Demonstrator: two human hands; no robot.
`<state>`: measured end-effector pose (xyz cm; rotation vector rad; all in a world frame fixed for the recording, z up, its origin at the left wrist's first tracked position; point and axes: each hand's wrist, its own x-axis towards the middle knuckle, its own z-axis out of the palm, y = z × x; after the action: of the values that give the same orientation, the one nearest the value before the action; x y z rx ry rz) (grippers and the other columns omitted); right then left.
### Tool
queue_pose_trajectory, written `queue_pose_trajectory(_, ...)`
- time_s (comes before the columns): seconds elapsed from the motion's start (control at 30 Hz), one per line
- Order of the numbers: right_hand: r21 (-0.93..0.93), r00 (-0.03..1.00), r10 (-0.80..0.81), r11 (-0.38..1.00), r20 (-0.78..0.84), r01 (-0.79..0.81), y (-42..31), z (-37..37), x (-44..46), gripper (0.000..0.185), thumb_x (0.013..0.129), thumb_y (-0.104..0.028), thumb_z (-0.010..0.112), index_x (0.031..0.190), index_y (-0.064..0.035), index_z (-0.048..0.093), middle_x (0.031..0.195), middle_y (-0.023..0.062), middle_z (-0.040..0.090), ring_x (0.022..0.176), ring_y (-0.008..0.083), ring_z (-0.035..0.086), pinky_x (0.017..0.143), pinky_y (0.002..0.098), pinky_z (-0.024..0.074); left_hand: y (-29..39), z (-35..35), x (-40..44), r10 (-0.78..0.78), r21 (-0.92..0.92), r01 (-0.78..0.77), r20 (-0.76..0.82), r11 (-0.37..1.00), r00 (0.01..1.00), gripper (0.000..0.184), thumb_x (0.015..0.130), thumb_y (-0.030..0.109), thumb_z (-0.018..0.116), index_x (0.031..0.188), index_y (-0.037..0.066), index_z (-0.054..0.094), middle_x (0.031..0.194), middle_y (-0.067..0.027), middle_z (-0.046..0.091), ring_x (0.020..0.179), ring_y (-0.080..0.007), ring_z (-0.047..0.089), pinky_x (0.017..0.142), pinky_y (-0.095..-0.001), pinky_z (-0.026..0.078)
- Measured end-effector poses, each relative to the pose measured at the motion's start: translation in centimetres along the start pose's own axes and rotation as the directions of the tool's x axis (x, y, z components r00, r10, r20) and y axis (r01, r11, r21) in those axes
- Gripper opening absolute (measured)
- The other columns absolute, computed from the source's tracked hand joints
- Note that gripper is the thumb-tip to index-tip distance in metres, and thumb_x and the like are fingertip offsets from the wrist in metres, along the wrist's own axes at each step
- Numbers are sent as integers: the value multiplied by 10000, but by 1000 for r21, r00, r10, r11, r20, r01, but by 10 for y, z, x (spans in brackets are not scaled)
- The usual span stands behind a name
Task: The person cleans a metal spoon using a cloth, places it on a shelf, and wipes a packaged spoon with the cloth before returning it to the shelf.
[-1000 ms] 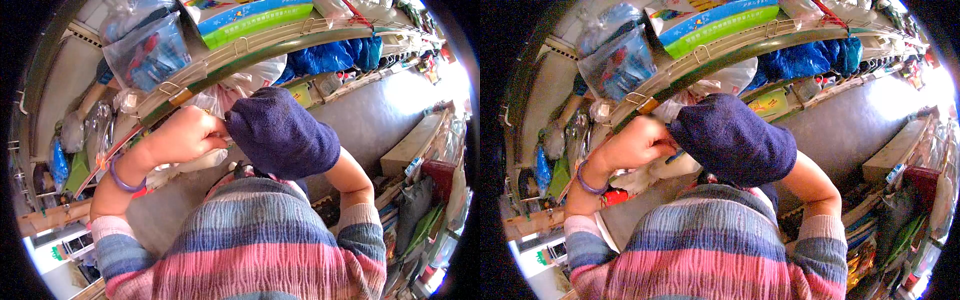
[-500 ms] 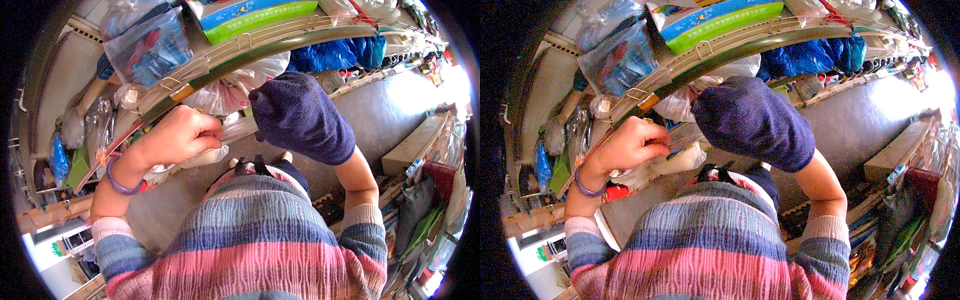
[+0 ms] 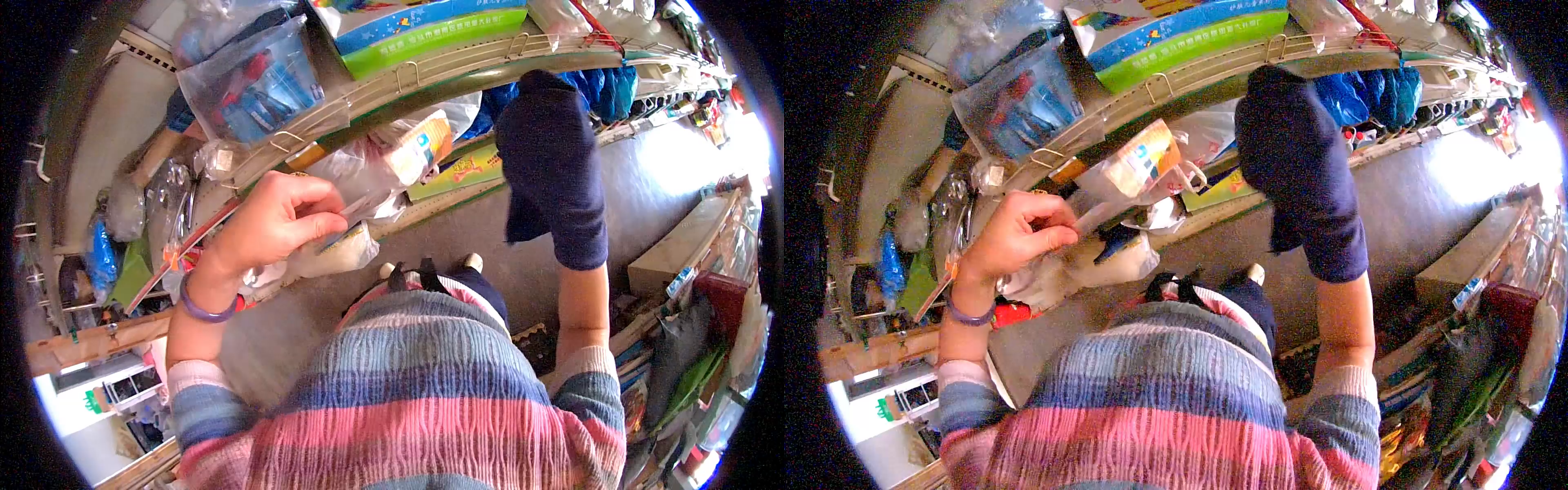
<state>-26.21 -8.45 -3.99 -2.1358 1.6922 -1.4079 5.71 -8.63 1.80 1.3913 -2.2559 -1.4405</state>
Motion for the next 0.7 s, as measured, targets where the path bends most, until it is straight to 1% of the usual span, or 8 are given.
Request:
queue_pose_trajectory(0.07, 112, 998, 60, 992, -28, -56, 1, 0, -2, 131, 676, -119, 589, 763, -58, 511, 677, 123, 506, 638, 307, 523, 578, 371, 427, -4, 4, -1, -14, -81, 7, -84, 997, 996, 68, 758, 46, 646, 755, -5, 601, 637, -4, 564, 601, -71, 526, 527, -225, 404)
queue_pose_trajectory(0.17, 358, 986, 167, 919, 25, -165, 3, 18, -3, 135, 705, -115, 577, 810, -58, 513, 714, 106, 517, 662, 282, 526, 604, 355, 433, -20, 4, 1, 46, -152, -63, -110, 986, 993, 89, 789, 56, 658, 828, -5, 606, 654, 20, 571, 582, -33, 512, 494, -192, 384)
queue_pose_trajectory(0.2, 447, 979, 193, 872, 59, -199, 0, 24, -6, 138, 714, -114, 573, 826, -58, 514, 726, 100, 520, 670, 273, 527, 613, 350, 434, -22, 8, 2, 115, -162, -141, -160, 977, 980, 95, 793, 66, 658, 835, -5, 610, 663, 14, 582, 578, -34, 526, 486, -180, 392)
queue_pose_trajectory(0.37, 794, 934, 270, 500, 235, -345, -8, 49, -14, 155, 762, -108, 553, 905, -59, 518, 787, 72, 537, 711, 231, 532, 656, 323, 444, -17, 16, 1, 41, -366, -118, -212, 923, 976, 102, 796, 72, 664, 843, -6, 616, 685, -7, 608, 565, -50, 536, 484, -188, 412)
queue_pose_trajectory(0.53, 887, 913, 235, 248, 334, -389, -16, 68, -16, 179, 810, -103, 533, 984, -60, 522, 849, 44, 554, 752, 188, 537, 699, 297, 453, 0, 39, 6, 108, -446, -237, -296, 863, 949, 91, 794, 47, 659, 847, -11, 614, 685, -15, 610, 564, -48, 533, 473, -191, 406)
queue_pose_trajectory(0.57, 895, 914, 227, 225, 335, -384, -19, 74, -16, 185, 820, -102, 529, 1000, -61, 523, 861, 39, 558, 760, 180, 538, 708, 291, 455, -5, 44, 10, 191, -373, -288, -275, 882, 942, 80, 798, 37, 650, 847, -14, 613, 681, -18, 605, 561, -47, 526, 470, -191, 401)
queue_pose_trajectory(0.63, 904, 931, 202, 246, 304, -349, -25, 86, -15, 196, 839, -99, 522, 1032, -61, 525, 885, 27, 564, 776, 163, 540, 725, 281, 458, 1, 56, 18, 154, -343, -231, -239, 911, 959, 60, 814, 42, 625, 845, -7, 614, 665, -40, 601, 530, -77, 531, 441, -214, 420)
queue_pose_trajectory(0.7, 903, 953, 185, 318, 240, -289, -34, 91, -16, 209, 858, -97, 514, 1064, -61, 526, 910, 16, 571, 792, 146, 542, 742, 270, 462, -2, 70, 31, 87, -432, -206, -280, 878, 956, 71, 820, 57, 624, 847, -7, 615, 645, -17, 592, 520, -64, 521, 446, -206, 408)
